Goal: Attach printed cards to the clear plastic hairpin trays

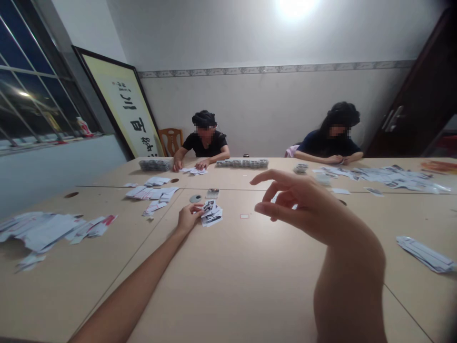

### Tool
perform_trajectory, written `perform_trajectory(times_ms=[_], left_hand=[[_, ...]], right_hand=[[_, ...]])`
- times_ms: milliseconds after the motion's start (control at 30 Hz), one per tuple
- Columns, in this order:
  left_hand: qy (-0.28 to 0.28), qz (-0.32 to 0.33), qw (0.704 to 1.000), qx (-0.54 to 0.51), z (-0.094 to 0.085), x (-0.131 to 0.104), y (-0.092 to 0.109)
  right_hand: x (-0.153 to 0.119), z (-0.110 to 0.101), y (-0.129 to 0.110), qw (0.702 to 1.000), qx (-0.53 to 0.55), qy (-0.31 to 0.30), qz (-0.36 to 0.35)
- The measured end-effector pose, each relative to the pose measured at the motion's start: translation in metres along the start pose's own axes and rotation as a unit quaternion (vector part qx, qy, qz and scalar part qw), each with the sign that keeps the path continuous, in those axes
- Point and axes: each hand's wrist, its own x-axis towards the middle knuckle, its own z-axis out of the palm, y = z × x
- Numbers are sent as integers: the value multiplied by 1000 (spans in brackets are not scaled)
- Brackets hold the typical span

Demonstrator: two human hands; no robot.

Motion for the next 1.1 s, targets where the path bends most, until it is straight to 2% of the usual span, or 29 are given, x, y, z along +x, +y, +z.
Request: perform_trajectory(times_ms=[200, 500, 833, 1100], left_hand=[[9, 15, 1000, -1, 0, 1, 1], [99, 89, 990, 48, -5, -1, 11], [59, 172, 977, 112, -4, -10, 25], [73, 211, 972, 73, -5, -21, 47]], right_hand=[[3, 2, 1, 1000, -10, -13, 1], [7, 6, 3, 999, -32, -22, 20], [7, 5, 0, 996, -66, -43, 35], [6, 4, 0, 996, -61, -52, 34]])
